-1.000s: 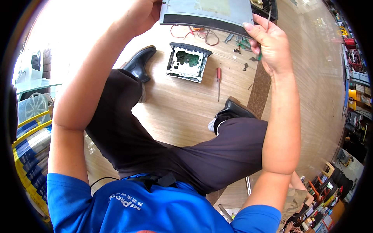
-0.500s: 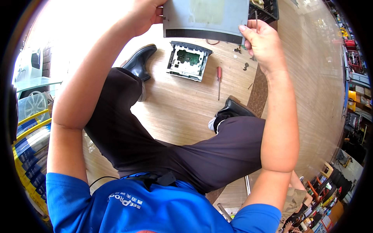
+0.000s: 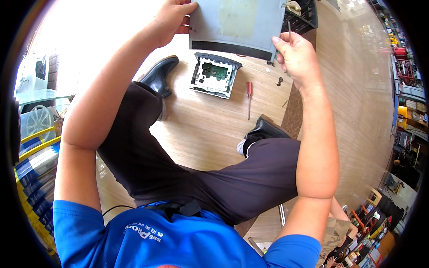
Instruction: The person disassembles an electronic device by hand on the floor, removing internal components and screws. The person holds and looks at a metal plate before placing it back onto the main housing.
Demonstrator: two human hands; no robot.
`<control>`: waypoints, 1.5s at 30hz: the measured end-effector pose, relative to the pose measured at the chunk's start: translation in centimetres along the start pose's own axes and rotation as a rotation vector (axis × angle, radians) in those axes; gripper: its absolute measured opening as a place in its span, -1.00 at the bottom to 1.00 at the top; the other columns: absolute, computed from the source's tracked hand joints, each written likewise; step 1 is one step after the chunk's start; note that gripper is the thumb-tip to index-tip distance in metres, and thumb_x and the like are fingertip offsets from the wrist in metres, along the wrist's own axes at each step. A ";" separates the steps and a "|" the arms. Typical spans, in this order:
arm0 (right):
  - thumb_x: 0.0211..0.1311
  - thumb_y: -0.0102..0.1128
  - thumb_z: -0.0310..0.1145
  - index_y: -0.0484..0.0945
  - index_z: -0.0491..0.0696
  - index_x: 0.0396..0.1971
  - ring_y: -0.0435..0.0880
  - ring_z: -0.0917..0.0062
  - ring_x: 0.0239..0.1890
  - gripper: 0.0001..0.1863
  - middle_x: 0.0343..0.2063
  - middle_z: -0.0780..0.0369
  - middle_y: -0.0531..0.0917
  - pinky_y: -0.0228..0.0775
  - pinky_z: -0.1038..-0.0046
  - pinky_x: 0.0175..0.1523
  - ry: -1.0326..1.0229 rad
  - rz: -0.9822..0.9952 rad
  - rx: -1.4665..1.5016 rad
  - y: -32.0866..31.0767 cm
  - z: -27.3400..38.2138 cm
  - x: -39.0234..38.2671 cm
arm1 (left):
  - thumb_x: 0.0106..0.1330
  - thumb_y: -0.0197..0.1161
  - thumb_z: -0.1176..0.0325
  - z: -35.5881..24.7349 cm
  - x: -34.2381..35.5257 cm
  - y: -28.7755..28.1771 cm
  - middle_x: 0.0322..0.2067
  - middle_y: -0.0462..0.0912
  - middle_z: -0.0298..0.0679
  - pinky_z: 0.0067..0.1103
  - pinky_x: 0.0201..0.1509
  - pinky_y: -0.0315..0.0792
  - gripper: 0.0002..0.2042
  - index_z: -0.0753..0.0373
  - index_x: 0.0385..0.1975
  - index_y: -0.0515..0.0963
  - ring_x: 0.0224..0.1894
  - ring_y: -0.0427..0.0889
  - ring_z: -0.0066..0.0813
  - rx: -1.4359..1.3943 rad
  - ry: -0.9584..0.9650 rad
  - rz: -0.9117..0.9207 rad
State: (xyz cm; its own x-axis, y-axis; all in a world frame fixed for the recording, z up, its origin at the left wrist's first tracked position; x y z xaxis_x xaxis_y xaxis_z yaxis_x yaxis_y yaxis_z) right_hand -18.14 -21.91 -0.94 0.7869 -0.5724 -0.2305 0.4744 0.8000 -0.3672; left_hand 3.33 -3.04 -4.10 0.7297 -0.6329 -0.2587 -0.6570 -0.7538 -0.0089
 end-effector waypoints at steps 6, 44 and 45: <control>0.33 0.15 -0.38 0.53 -0.11 -0.26 0.35 0.82 -0.65 -0.88 -0.61 0.43 0.47 0.14 0.74 -0.63 0.010 -0.033 0.023 0.1 0.0 0.1 | 0.37 0.13 0.34 0.4 -0.3 0.7 -0.37 0.61 -0.22 -0.46 -0.30 0.53 -0.79 0.29 -0.11 0.55 -0.38 0.57 -0.43 0.037 0.049 -0.016; 0.37 0.07 -0.39 0.51 -0.15 -0.24 0.38 0.77 -0.64 -0.86 -0.52 0.36 0.51 0.19 0.70 -0.62 0.051 -0.061 0.065 0.1 0.2 -0.3 | 0.44 0.01 0.31 0.2 -0.7 0.5 -0.31 0.62 -0.29 -0.52 -0.39 0.54 -0.75 0.25 -0.01 0.51 -0.40 0.57 -0.54 0.031 -0.019 0.025; 0.37 0.07 -0.39 0.51 -0.15 -0.24 0.38 0.78 -0.64 -0.86 -0.52 0.36 0.51 0.19 0.70 -0.62 0.035 -0.056 0.065 0.0 -0.1 -0.1 | 0.44 0.01 0.31 0.2 -0.6 0.6 -0.31 0.62 -0.29 -0.52 -0.39 0.54 -0.75 0.25 -0.01 0.51 -0.40 0.57 -0.54 0.032 -0.024 0.028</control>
State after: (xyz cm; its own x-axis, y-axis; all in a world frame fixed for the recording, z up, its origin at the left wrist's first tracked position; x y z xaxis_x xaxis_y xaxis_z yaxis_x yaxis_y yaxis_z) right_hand -18.23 -21.89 -0.96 0.7448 -0.6214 -0.2432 0.5425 0.7761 -0.3215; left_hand 2.47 -3.06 -4.19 0.7064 -0.6490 -0.2827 -0.6832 -0.7295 -0.0325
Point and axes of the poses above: each hand's wrist, its own x-axis towards the middle knuckle, its own y-axis out of the palm, z = x × y, the point moved 3 cm from there along x, towards the middle knuckle
